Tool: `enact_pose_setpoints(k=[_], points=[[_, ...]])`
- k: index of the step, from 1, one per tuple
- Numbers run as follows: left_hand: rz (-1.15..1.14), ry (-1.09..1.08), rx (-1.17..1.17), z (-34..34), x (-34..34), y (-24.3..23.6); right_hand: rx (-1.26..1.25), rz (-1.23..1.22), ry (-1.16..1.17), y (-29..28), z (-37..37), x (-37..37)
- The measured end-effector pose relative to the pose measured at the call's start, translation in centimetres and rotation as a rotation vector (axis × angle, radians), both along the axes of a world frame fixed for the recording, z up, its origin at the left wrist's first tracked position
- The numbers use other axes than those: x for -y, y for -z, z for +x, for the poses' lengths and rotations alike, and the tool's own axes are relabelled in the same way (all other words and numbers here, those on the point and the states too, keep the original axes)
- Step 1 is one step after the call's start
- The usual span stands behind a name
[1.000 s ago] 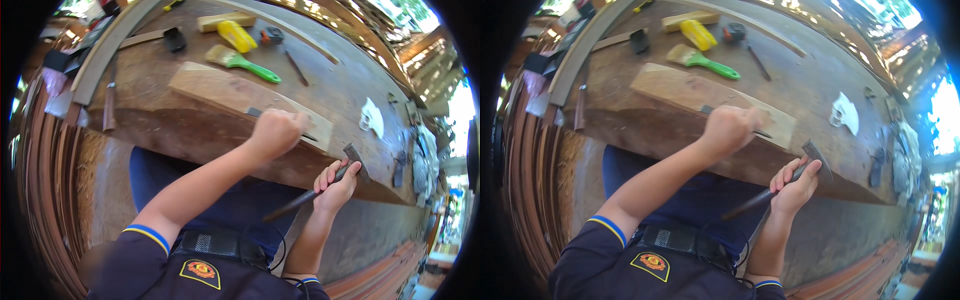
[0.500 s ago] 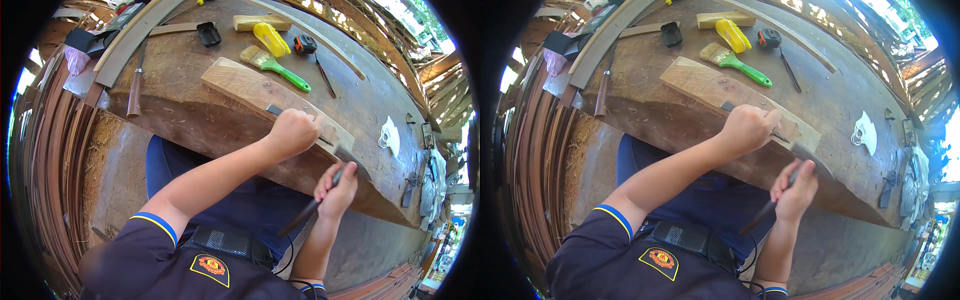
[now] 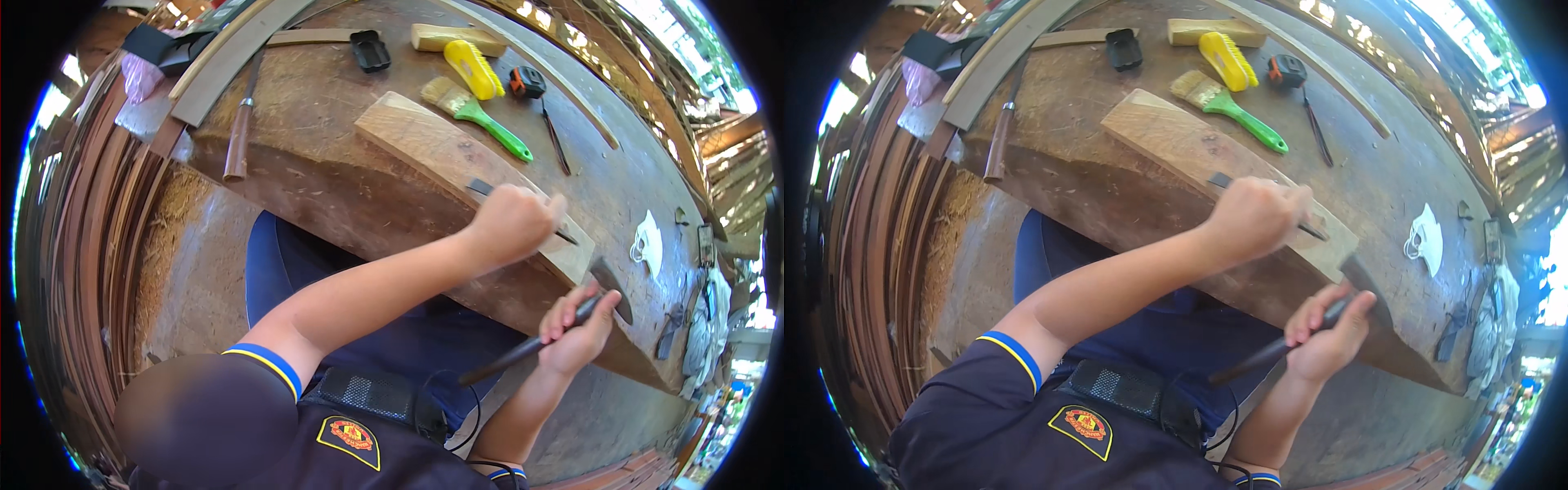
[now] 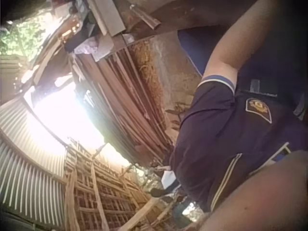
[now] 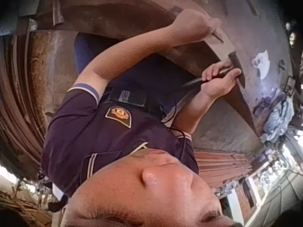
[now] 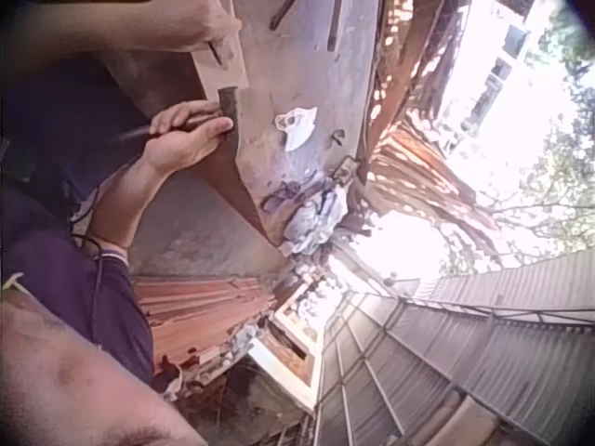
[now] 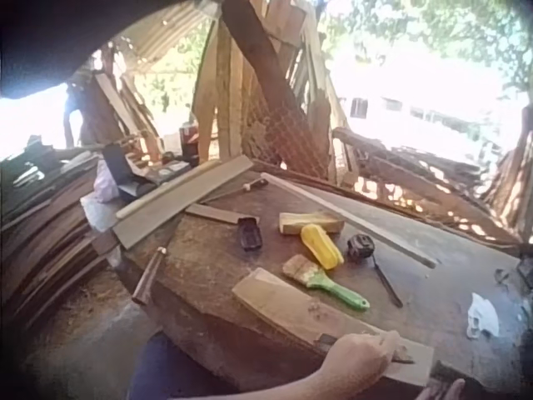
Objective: The person uses a chisel and hammer to carve a rectangular piece of wood on a workbench. They repeatedly strike the chisel to remove wood shavings and shape the piece, occasionally adjusting the wood's position.
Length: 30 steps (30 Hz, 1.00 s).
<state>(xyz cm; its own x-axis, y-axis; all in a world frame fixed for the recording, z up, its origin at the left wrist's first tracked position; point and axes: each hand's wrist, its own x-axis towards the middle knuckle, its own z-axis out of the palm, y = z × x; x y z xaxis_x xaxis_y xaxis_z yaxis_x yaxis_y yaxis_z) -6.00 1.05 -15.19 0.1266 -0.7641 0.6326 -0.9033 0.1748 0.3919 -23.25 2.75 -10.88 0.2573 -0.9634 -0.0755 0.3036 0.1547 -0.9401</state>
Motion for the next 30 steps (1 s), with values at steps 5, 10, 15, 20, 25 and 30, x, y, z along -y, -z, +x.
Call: enact_pose_setpoints(k=[5,10,15,20,25,30], points=[[-0.069,0.055,0.065,-3.0,0.9,-0.4,-0.141,-0.037,0.084,-0.2,-1.7,1.2],[-0.114,0.028,0.034,-2.6,2.0,0.4,-0.214,-0.06,0.063,0.0,-2.4,1.4],[-0.097,0.008,-0.001,-2.5,2.1,-0.2,-0.091,-0.038,0.097,0.2,-1.0,2.0],[-0.117,0.004,0.017,-1.9,1.9,0.1,-0.302,-0.083,0.065,-0.2,-0.7,1.7],[-0.04,-0.011,0.104,-2.0,1.5,0.0,-0.224,-0.064,0.156,-1.0,-0.3,1.8],[-0.086,-0.009,0.081,-1.2,1.8,0.4,-0.15,0.002,0.159,-1.2,-1.2,2.0]])
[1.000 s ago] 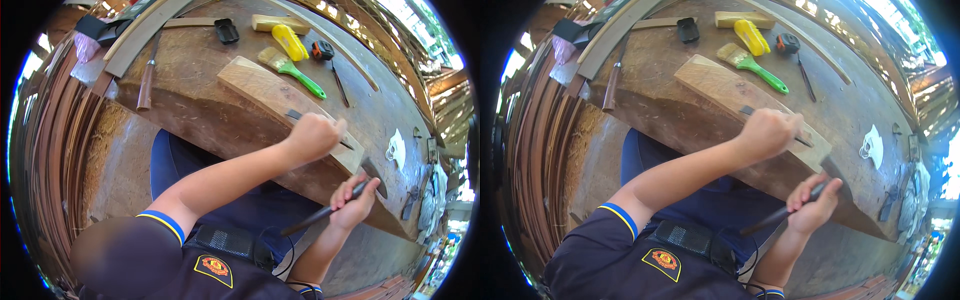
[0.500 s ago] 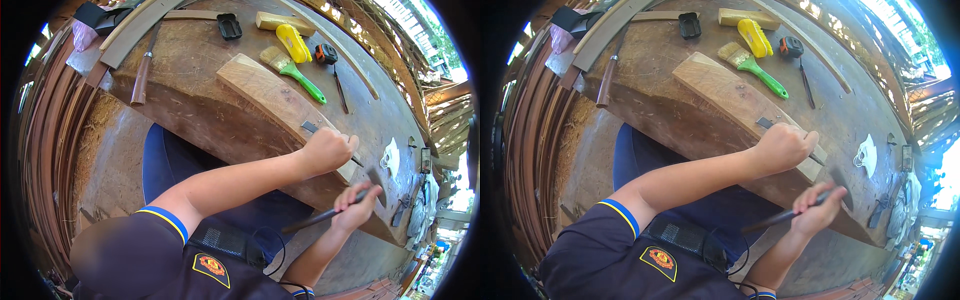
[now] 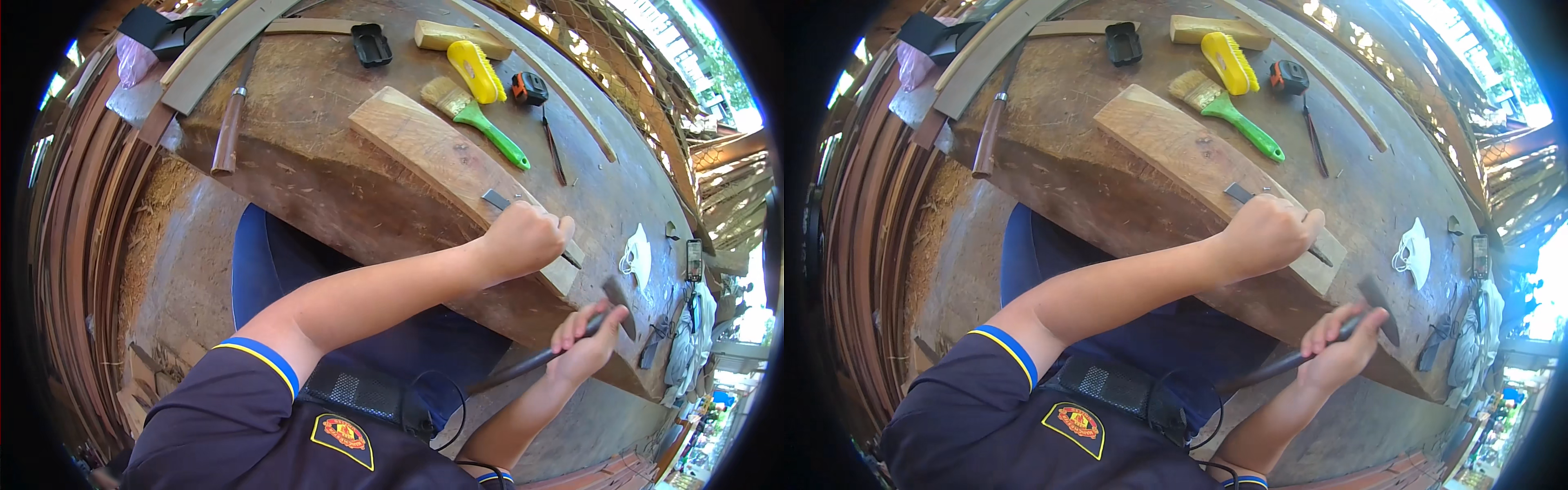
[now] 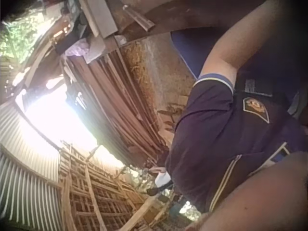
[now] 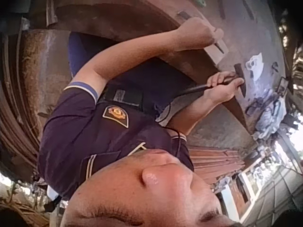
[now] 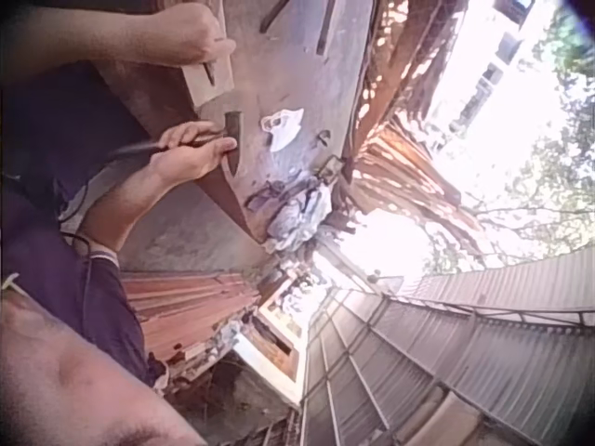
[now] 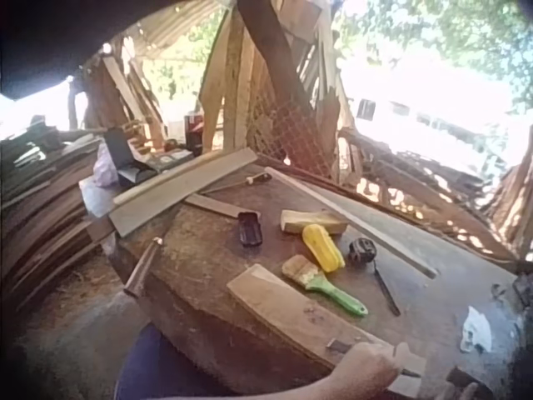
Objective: The person uses a chisel and hammer to carve a rectangular piece of wood on a workbench. They repeatedly strike the chisel to remove wood shavings and shape the piece, occasionally adjusting the wood's position.
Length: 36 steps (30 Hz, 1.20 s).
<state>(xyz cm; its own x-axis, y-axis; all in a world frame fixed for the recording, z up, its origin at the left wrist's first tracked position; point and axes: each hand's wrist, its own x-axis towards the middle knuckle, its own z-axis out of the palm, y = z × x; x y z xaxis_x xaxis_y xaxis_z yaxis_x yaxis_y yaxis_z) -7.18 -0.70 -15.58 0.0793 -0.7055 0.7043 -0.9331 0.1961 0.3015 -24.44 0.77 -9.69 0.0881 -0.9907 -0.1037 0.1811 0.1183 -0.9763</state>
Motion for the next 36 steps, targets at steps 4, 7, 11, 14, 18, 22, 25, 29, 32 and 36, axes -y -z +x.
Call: enact_pose_setpoints(k=[4,7,11,14,18,22,25,29,32,36], points=[[0.087,-0.025,0.026,0.2,-0.3,-0.6,-0.049,-0.005,-0.098,0.4,1.0,0.1],[0.084,-0.021,-0.009,0.8,-0.4,-0.7,-0.133,0.02,-0.197,0.5,2.3,-0.6],[0.079,-0.008,0.006,1.3,-0.2,-0.8,0.022,-0.007,-0.032,0.2,1.8,0.3],[0.133,-0.047,0.034,1.5,-0.5,-0.9,-0.133,0.058,-0.242,0.6,2.6,0.1],[0.094,-0.037,-0.018,2.6,-0.6,-0.5,-0.048,0.053,-0.212,0.5,3.0,-0.4],[0.166,-0.022,-0.004,2.5,-0.7,-0.5,0.071,0.08,-0.131,1.1,2.9,0.5],[0.227,-0.048,0.002,3.5,-1.3,-0.6,-0.113,0.066,-0.254,0.8,3.9,0.0],[0.144,-0.018,-0.017,4.2,-1.4,-0.5,0.047,0.055,-0.161,1.0,2.3,0.3],[0.125,-0.031,0.01,2.6,-0.3,-1.0,0.057,0.064,-0.055,0.9,0.7,1.5],[0.043,0.005,0.029,0.0,1.4,-0.8,0.04,-0.035,-0.001,0.2,0.0,2.0]])
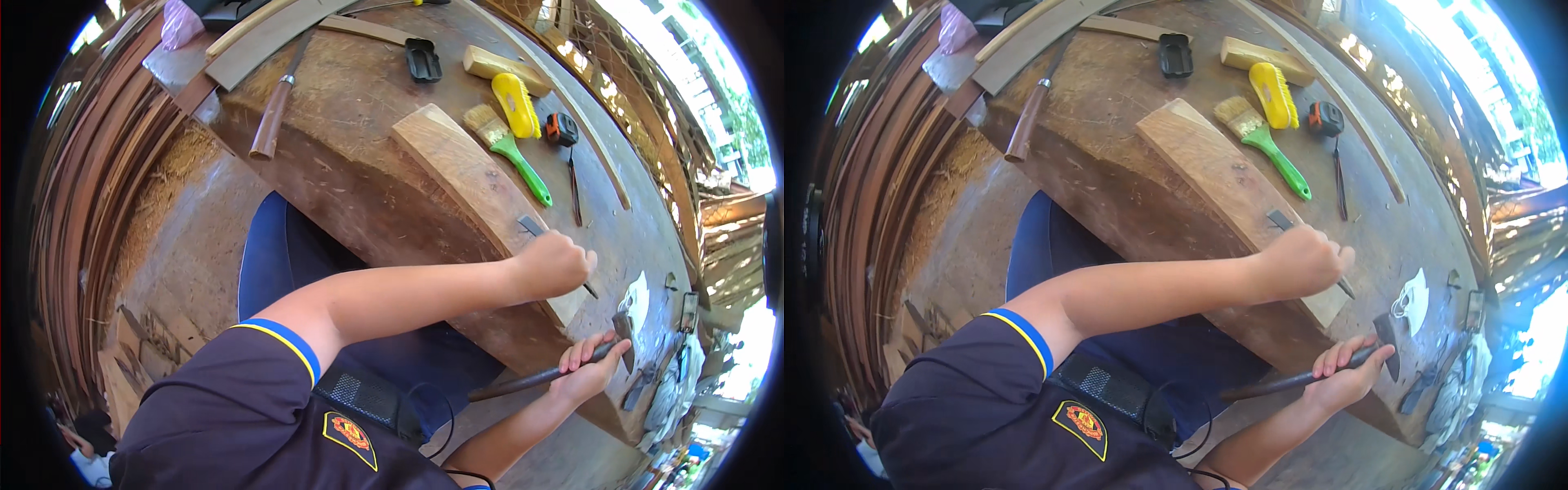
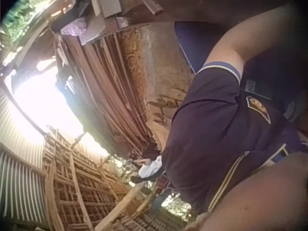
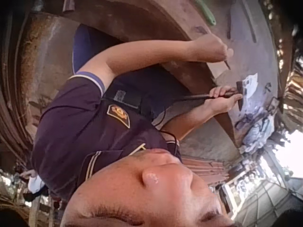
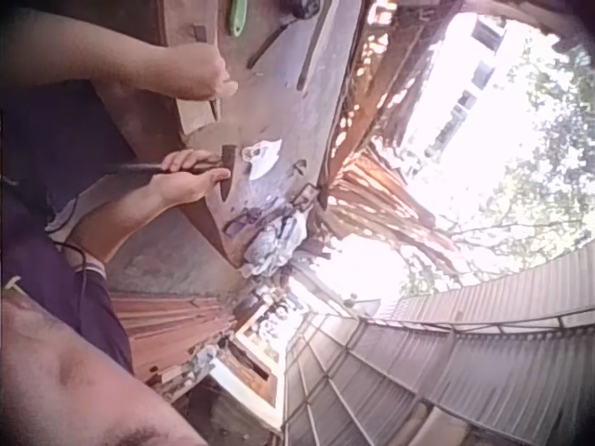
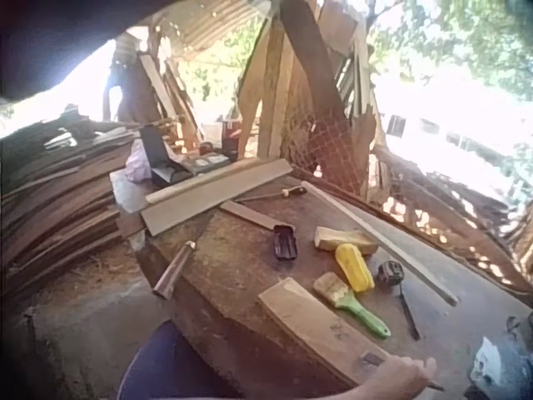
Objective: The person uses a chisel and hammer to carve a rectangular piece of wood on a workbench. They repeatedly strike the chisel to remove wood shavings and shape the piece, occasionally adjusting the wood's position.
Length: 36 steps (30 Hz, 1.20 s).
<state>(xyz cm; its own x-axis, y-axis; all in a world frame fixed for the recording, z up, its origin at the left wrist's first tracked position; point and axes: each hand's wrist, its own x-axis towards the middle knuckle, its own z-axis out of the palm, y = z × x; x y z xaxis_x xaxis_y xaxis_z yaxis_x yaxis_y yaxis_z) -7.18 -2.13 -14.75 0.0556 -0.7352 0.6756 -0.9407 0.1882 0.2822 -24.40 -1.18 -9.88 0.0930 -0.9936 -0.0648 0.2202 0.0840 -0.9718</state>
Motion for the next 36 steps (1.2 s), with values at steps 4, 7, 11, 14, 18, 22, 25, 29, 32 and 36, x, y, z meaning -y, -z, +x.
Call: enact_pose_setpoints(k=[4,7,11,14,18,22,25,29,32,36], points=[[-0.016,-0.013,-0.025,-0.4,0.5,0.5,-0.162,0.067,-0.06,-0.1,1.3,-0.6],[-0.027,-0.017,-0.039,0.0,0.2,0.5,-0.16,0.065,-0.052,-0.1,1.2,-0.4],[-0.062,-0.027,-0.046,-0.2,0.5,0.5,-0.077,0.003,0.057,0.0,1.2,0.2],[-0.026,-0.053,-0.063,0.5,0.6,0.7,-0.192,0.025,-0.125,0.3,1.6,-0.4],[0.038,-0.069,-0.052,0.8,0.3,0.3,-0.016,-0.017,-0.027,0.2,0.8,0.7],[0.032,-0.079,-0.066,1.3,0.4,0.1,-0.23,0.041,-0.174,-0.2,3.7,-0.5],[0.041,-0.094,-0.083,2.2,0.2,-0.1,-0.138,0.058,-0.21,-0.5,3.0,-0.5],[0.101,-0.05,-0.039,2.4,-0.3,-0.3,0.056,0.067,-0.048,-0.7,3.9,0.5],[0.103,-0.068,-0.016,3.5,-0.9,-0.1,-0.195,0.072,-0.218,-0.6,4.1,0.3],[0.073,-0.075,-0.027,4.1,-1.0,-0.1,0.005,0.052,-0.062,-0.8,3.5,0.7]])
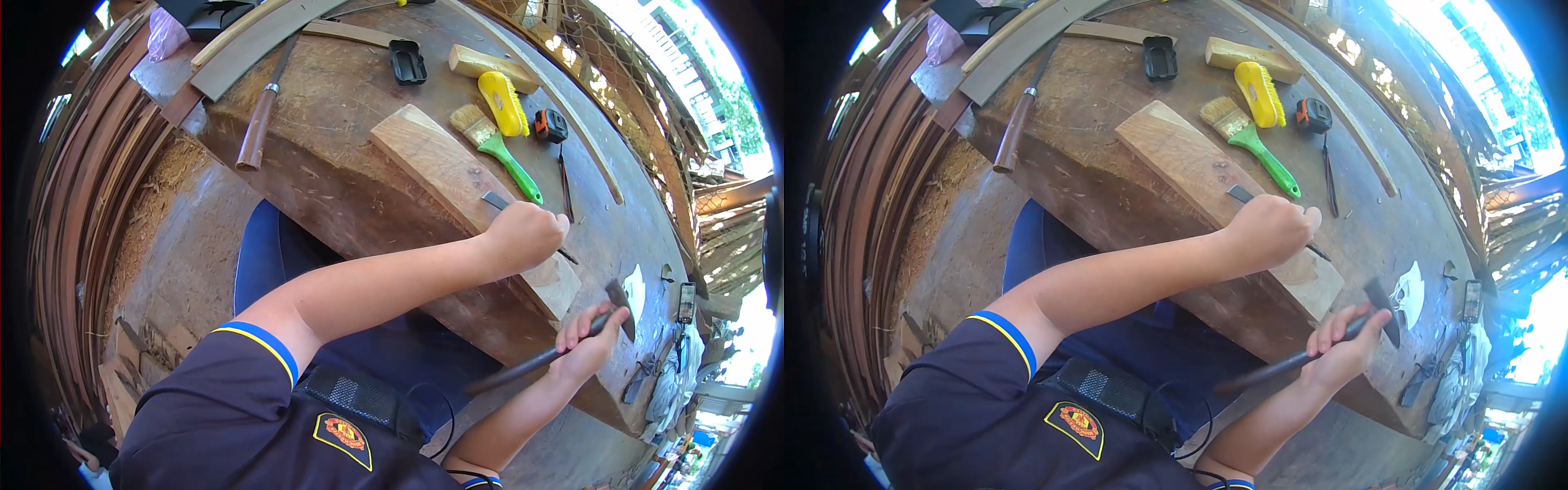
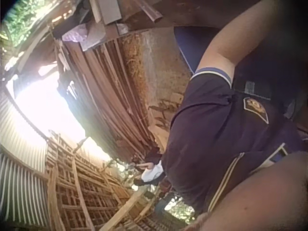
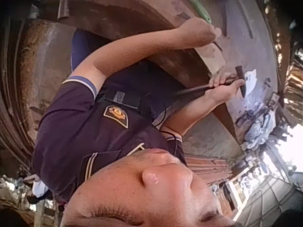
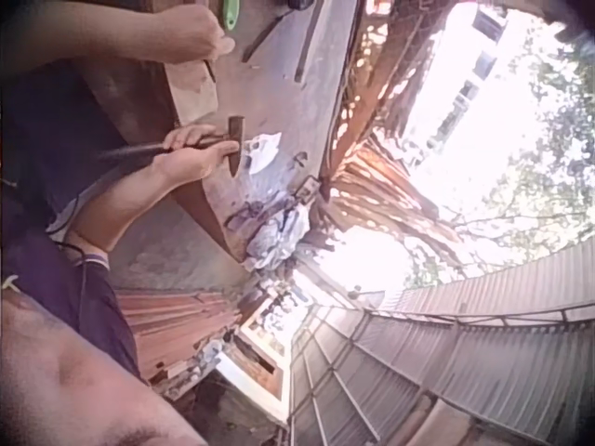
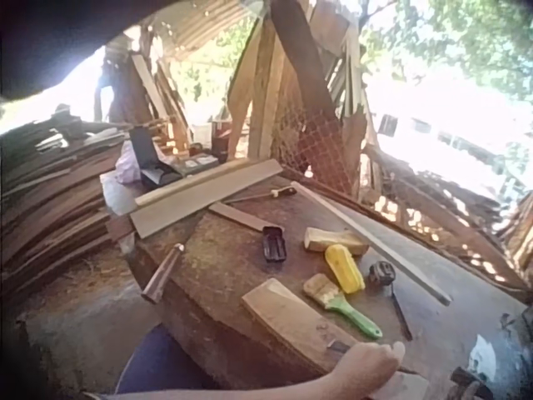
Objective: The person uses a chisel and hammer to carve a rectangular piece of wood on a workbench. They repeatedly strike the chisel to remove wood shavings and shape the piece, occasionally adjusting the wood's position.
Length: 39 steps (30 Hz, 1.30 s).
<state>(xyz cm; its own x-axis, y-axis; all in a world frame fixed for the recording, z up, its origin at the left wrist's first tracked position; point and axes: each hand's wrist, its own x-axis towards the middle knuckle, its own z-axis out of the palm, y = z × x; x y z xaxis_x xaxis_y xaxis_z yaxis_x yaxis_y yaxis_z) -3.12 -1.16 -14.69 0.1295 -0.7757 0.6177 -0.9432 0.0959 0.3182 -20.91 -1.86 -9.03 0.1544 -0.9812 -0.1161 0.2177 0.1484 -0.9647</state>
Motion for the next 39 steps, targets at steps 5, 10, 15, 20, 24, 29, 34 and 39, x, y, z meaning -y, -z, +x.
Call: enact_pose_setpoints(k=[5,10,15,20,24,29,34,39], points=[[0.042,-0.007,0.003,0.2,0.0,-0.1,-0.279,0.031,-0.284,0.9,1.9,-1.3],[0.025,-0.035,-0.003,0.8,0.0,-0.1,-0.089,0.046,-0.157,1.2,0.7,-1.4],[-0.023,0.051,-0.038,-1.0,1.0,-0.3,-0.058,0.028,-0.012,0.9,-1.0,0.2],[-0.03,0.143,-0.042,-3.2,2.1,-0.1,-0.147,0.018,-0.018,0.5,-0.6,-0.1],[-0.055,0.175,-0.033,-2.9,1.9,0.2,-0.16,-0.015,0.039,0.0,-0.9,-0.3],[-0.038,0.161,-0.036,-3.2,2.0,0.1,-0.07,-0.085,0.184,0.4,-1.3,-0.2],[-0.04,0.135,-0.06,-2.1,2.1,0.0,-0.173,-0.049,0.069,0.1,-0.8,-1.1],[-0.002,0.108,-0.002,-1.8,2.2,0.0,-0.129,-0.074,0.069,0.7,-0.1,-0.4]])
